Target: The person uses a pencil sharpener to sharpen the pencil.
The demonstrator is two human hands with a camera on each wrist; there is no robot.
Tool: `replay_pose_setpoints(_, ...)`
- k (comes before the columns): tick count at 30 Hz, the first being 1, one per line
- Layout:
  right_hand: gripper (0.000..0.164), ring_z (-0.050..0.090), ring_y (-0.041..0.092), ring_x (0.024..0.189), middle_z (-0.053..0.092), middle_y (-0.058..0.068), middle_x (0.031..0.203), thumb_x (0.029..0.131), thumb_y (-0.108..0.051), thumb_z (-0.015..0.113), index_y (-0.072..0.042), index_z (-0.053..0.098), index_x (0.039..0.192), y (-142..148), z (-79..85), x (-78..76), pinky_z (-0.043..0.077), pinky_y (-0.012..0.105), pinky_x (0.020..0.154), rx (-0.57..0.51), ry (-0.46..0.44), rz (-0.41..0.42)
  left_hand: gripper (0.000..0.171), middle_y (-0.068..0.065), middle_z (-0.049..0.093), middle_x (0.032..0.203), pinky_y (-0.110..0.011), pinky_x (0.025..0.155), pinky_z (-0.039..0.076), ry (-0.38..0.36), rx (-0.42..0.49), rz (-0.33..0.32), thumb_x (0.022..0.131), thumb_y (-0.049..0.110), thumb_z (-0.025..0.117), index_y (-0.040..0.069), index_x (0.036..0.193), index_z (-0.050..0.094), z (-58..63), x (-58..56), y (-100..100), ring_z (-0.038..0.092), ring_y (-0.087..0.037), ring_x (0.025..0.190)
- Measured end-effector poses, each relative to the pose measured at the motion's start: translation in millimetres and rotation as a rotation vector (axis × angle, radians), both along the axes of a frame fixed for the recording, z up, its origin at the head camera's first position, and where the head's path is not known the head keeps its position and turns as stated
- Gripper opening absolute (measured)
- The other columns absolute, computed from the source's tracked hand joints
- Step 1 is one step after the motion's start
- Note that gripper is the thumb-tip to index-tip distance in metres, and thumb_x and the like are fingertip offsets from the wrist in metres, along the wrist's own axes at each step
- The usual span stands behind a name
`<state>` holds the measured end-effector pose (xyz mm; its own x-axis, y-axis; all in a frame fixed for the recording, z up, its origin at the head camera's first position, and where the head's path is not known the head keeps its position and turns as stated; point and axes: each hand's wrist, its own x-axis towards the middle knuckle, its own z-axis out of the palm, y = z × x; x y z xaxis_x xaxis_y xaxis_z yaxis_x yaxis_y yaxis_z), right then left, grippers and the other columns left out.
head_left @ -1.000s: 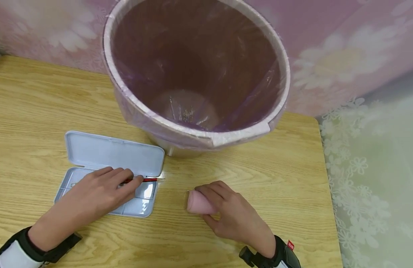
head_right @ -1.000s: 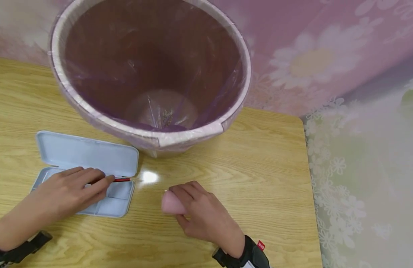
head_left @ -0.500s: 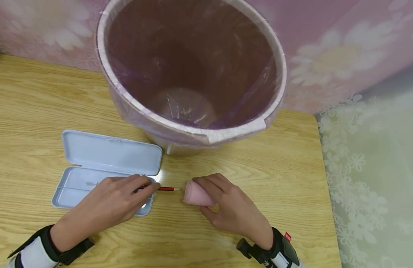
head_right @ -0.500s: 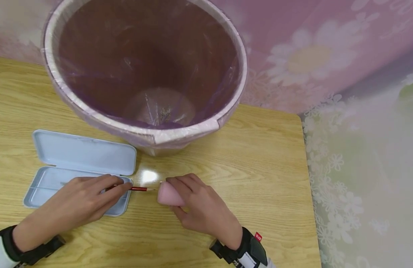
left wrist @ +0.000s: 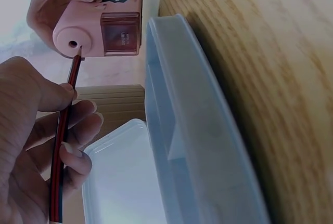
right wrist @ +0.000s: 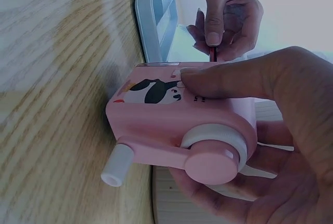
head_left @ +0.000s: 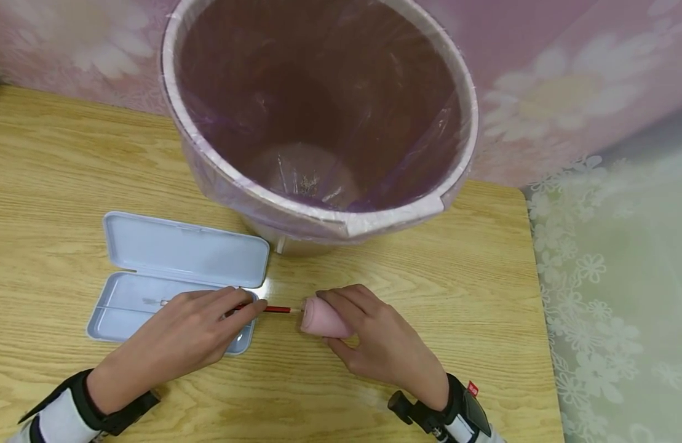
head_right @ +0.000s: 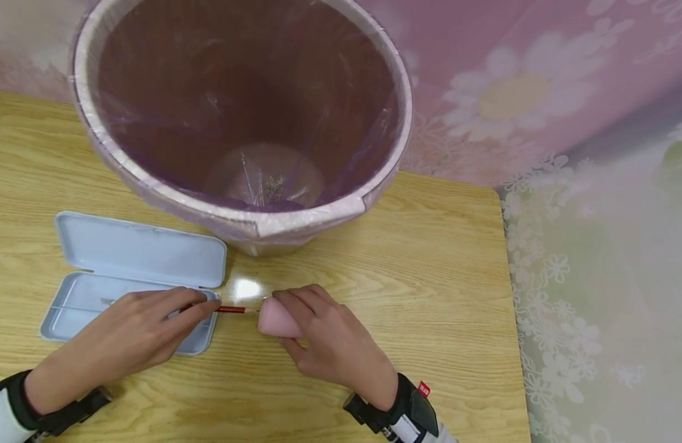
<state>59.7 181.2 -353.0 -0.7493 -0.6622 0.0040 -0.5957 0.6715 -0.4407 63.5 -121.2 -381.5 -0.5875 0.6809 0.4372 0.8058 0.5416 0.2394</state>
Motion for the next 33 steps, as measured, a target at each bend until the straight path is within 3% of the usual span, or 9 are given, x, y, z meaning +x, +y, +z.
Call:
replay_pose_setpoints(11, 0.065, 0.061, 0.016, 0.118, 0.066, 0.003, 0.132, 0.081, -0.024, 0.086, -0.010, 0.060, 0.139, -3.3, -3.8, -0.5, 0.058, 0.030, 0.089, 0.023, -0.035, 0.020, 0.047, -0.002, 0.065, 0.101, -0.031, 0.057, 0.055, -0.026, -0.010, -0.009, 0.109, 0.017, 0.023, 0.009, 0.112, 0.068, -3.6, 1.1, -1.0, 0.068, -0.014, 0.082)
replay_pose_setpoints(23, 0.063, 0.061, 0.017, 0.119, 0.066, 0.002, 0.132, 0.082, -0.024, 0.085, -0.011, 0.060, 0.139, -5.7, -2.7, -1.2, 0.057, 0.031, 0.093, 0.044, -0.051, 0.027, 0.049, 0.000, 0.060, 0.098, -0.022, 0.059, 0.050, -0.089, 0.000, -0.100, 0.105, 0.015, 0.019, 0.008, 0.112, 0.067, -3.8, -1.5, 9.6, 0.060, -0.008, 0.076)
replay_pose_setpoints(28, 0.062, 0.061, 0.017, 0.118, 0.066, 0.003, 0.132, 0.083, -0.020, 0.084, -0.009, 0.059, 0.139, -7.8, -3.9, -0.6, 0.056, 0.030, 0.094, 0.027, -0.070, 0.027, 0.027, 0.002, 0.062, 0.097, -0.023, 0.067, 0.053, -0.128, -0.035, -0.132, 0.091, -0.003, 0.050, 0.008, 0.110, 0.066, -0.2, -6.8, 16.3, 0.060, -0.008, 0.082)
replay_pose_setpoints(31, 0.063, 0.061, 0.019, 0.119, 0.066, 0.004, 0.132, 0.083, -0.019, 0.083, -0.008, 0.058, 0.140, -8.8, -4.7, 0.8, 0.056, 0.030, 0.095, 0.026, -0.061, 0.027, 0.037, 0.003, 0.062, 0.097, -0.022, 0.071, 0.053, -0.147, -0.062, -0.145, 0.075, -0.009, 0.066, 0.009, 0.108, 0.065, 3.5, -9.6, 19.3, 0.058, -0.008, 0.085)
replay_pose_setpoints(33, 0.063, 0.061, 0.020, 0.120, 0.066, 0.004, 0.133, 0.083, -0.017, 0.083, -0.007, 0.058, 0.140, -9.1, -5.3, 1.8, 0.055, 0.030, 0.097, 0.025, -0.052, 0.025, 0.040, 0.003, 0.062, 0.098, -0.023, 0.073, 0.053, -0.142, -0.077, -0.152, 0.073, -0.011, 0.070, 0.009, 0.107, 0.064, 5.2, -10.9, 21.2, 0.059, -0.009, 0.086)
